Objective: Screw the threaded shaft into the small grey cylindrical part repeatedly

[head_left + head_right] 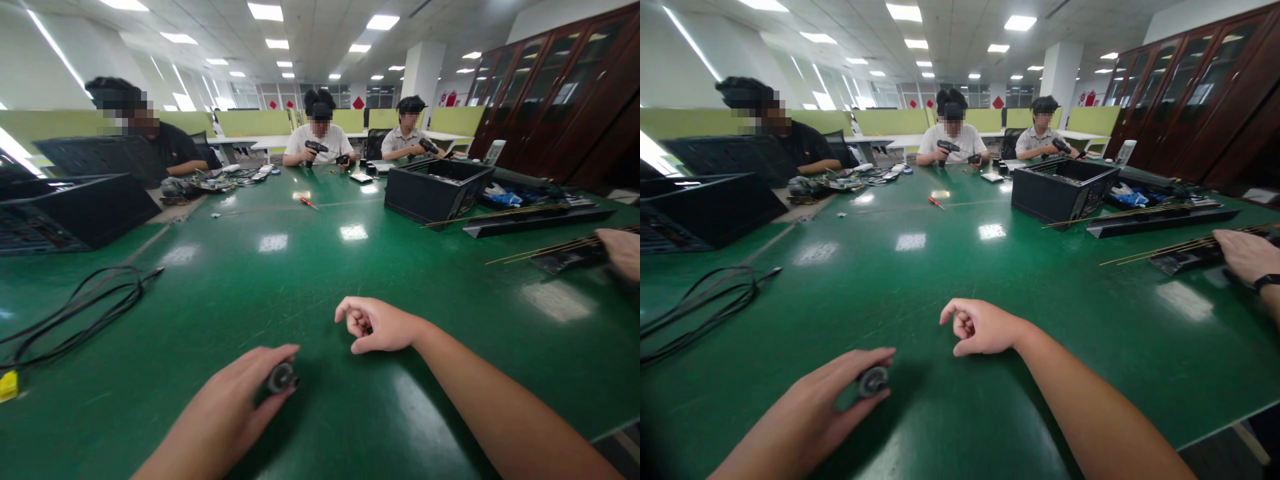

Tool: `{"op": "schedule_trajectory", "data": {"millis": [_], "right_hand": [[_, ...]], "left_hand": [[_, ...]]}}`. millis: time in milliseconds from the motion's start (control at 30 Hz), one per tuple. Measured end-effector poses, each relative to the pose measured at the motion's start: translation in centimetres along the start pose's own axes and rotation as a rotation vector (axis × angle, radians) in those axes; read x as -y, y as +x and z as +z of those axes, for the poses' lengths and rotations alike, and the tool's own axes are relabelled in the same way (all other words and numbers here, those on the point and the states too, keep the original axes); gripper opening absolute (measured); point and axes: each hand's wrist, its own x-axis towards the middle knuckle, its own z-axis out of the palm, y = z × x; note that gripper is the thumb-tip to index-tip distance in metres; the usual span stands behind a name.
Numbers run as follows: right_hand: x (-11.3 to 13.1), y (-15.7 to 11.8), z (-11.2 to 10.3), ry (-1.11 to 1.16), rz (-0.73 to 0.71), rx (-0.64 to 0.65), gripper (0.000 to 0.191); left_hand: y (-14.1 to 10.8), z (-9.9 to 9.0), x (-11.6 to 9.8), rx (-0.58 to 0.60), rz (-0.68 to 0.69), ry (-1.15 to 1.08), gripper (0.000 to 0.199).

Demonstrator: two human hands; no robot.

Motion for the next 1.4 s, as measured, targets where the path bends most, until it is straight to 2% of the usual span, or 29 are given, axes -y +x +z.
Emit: {"op": "schedule_trajectory", "data": {"millis": [33,100,200,267,400,467,633,967,1200,1400], "right_hand": [[-0.1,-0.1,0.1,0.028,-0.02,-0.004,0.053],[-0.4,-0.2,0.1,0.008,-0.032,-0.043,0.059],[-0.8,-0.2,-0.1,-0.149,0.001,-0.151,0.062],[-0.9,-0.2,-0.2,-0.24,0.016,-0.187,0.062],[-0.3,-0.3,0.0,-0.353,-0.036,-0.173,0.055],[0.3,-0.4,0.4,-0.422,-0.08,-0.171,0.055],[1.3,-0.4,1.5,-0.617,-0.135,-0.271,0.039],[1.7,-0.7,2.3,-0.621,-0.239,-0.356,0.029],[1.5,-0.5,2.5,-0.566,-0.304,-0.333,0.011],[1.4,-0.5,2.4,-0.575,-0.303,-0.332,0.01]], "left_hand": [[1.8,0.9,-0.6,0.059,0.008,-0.029,0.041],[5.0,2.5,-1.7,0.092,-0.001,-0.086,0.034],[6.9,4.0,-2.3,0.07,-0.013,-0.184,0.026],[6.7,4.4,-1.8,0.023,0.013,-0.242,0.026],[5.6,5.0,-0.1,-0.076,0.063,-0.293,0.029],[5.4,5.3,0.5,-0.123,0.041,-0.309,0.031],[5.6,5.9,0.5,-0.199,-0.009,-0.339,0.029],[5.4,6.1,-0.1,-0.195,0.015,-0.352,0.028],[5.2,6.2,-0.1,-0.224,0.042,-0.345,0.027],[5.2,6.1,-0.3,-0.237,0.064,-0.342,0.026]]}}
